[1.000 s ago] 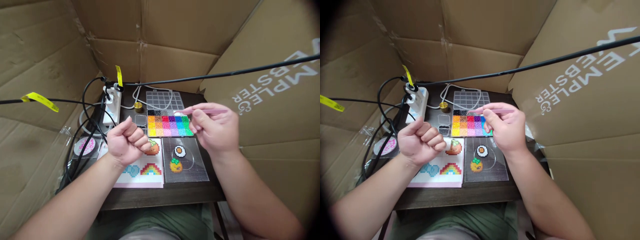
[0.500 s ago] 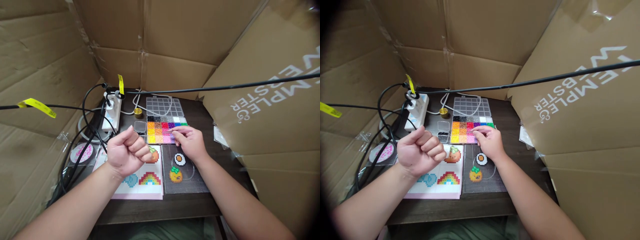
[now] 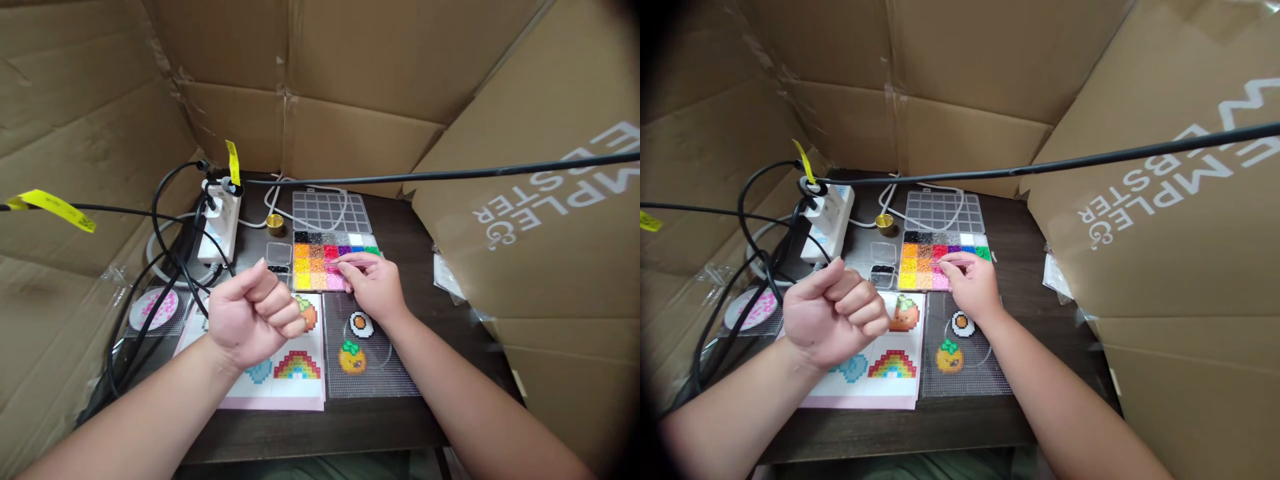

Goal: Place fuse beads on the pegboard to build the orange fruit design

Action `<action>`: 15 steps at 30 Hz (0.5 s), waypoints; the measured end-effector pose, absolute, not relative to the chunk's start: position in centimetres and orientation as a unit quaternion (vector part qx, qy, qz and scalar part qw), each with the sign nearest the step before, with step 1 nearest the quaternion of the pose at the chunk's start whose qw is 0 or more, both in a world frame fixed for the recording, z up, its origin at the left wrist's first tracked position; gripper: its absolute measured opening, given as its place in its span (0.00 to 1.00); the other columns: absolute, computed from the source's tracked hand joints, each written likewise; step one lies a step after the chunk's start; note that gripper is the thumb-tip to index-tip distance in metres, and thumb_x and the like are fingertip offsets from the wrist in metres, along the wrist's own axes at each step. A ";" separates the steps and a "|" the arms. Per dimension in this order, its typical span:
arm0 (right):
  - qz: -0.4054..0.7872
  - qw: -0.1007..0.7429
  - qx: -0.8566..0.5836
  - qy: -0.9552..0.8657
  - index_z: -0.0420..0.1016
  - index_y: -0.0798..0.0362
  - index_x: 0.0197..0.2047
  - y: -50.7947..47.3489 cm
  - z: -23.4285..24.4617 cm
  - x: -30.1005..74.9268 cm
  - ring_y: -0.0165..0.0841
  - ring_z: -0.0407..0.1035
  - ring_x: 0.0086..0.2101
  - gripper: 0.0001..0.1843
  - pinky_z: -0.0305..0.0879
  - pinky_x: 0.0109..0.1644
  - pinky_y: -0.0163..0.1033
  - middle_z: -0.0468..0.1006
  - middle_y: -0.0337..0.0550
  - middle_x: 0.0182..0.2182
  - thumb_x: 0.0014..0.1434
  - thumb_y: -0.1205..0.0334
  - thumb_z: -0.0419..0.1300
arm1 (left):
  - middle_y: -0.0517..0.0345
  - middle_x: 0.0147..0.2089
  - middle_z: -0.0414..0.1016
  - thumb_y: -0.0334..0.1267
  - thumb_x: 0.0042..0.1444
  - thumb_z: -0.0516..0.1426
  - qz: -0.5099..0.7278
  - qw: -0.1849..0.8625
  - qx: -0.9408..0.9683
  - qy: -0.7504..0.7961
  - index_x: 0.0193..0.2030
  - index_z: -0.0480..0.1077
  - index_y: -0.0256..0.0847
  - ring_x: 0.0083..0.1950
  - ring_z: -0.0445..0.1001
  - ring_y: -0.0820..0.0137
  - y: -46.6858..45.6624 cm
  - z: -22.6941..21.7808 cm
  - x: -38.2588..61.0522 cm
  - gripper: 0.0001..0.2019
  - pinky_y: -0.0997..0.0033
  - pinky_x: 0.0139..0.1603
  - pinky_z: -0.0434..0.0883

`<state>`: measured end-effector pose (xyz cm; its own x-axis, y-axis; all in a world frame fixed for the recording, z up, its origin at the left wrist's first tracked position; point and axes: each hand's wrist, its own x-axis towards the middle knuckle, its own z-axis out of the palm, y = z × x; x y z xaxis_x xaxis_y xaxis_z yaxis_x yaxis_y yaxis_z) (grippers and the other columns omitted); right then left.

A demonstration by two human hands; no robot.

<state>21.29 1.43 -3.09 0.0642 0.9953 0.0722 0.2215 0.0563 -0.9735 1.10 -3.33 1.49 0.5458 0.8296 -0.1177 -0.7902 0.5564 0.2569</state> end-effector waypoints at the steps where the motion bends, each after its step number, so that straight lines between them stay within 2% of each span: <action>1: 0.408 0.478 -0.553 -0.547 0.81 0.56 0.32 1.4 -3.0 21.3 0.26 0.62 0.17 0.10 0.60 0.21 0.35 0.80 0.44 0.24 0.52 0.57 0.65 | 0.66 0.17 0.34 0.38 0.57 0.54 0.462 0.875 0.087 0.112 0.16 0.39 0.42 0.20 0.34 0.75 -3.3 1.5 1.1 0.26 0.68 0.23 0.43; 5: 0.405 0.486 -0.554 -0.541 0.80 0.57 0.31 1.4 -2.9 21.2 0.26 0.62 0.17 0.10 0.59 0.21 0.34 0.79 0.44 0.23 0.52 0.57 0.65 | 0.66 0.17 0.34 0.38 0.56 0.54 0.462 0.875 0.088 0.116 0.16 0.39 0.42 0.20 0.34 0.75 -3.4 1.5 1.1 0.27 0.68 0.23 0.43; 11: 0.408 0.478 -0.556 -0.544 0.81 0.58 0.32 1.5 -3.0 21.3 0.25 0.62 0.18 0.11 0.60 0.21 0.34 0.82 0.49 0.29 0.52 0.57 0.65 | 0.66 0.17 0.34 0.37 0.56 0.54 0.462 0.874 0.088 0.121 0.16 0.38 0.42 0.20 0.34 0.75 -3.3 1.6 1.1 0.27 0.68 0.23 0.43; 15: 0.407 0.480 -0.557 -0.542 0.80 0.58 0.31 1.5 -3.1 21.3 0.25 0.61 0.17 0.11 0.59 0.21 0.34 0.80 0.45 0.24 0.52 0.57 0.65 | 0.66 0.17 0.34 0.37 0.56 0.55 0.463 0.874 0.087 0.123 0.16 0.38 0.42 0.20 0.34 0.75 -3.3 1.6 1.2 0.27 0.68 0.23 0.43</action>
<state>21.28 1.52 -3.06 0.0816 0.9945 0.0656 0.2133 0.0469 -0.9759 1.17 -3.30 1.64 0.5418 0.8297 -0.1343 -0.7868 0.5569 0.2662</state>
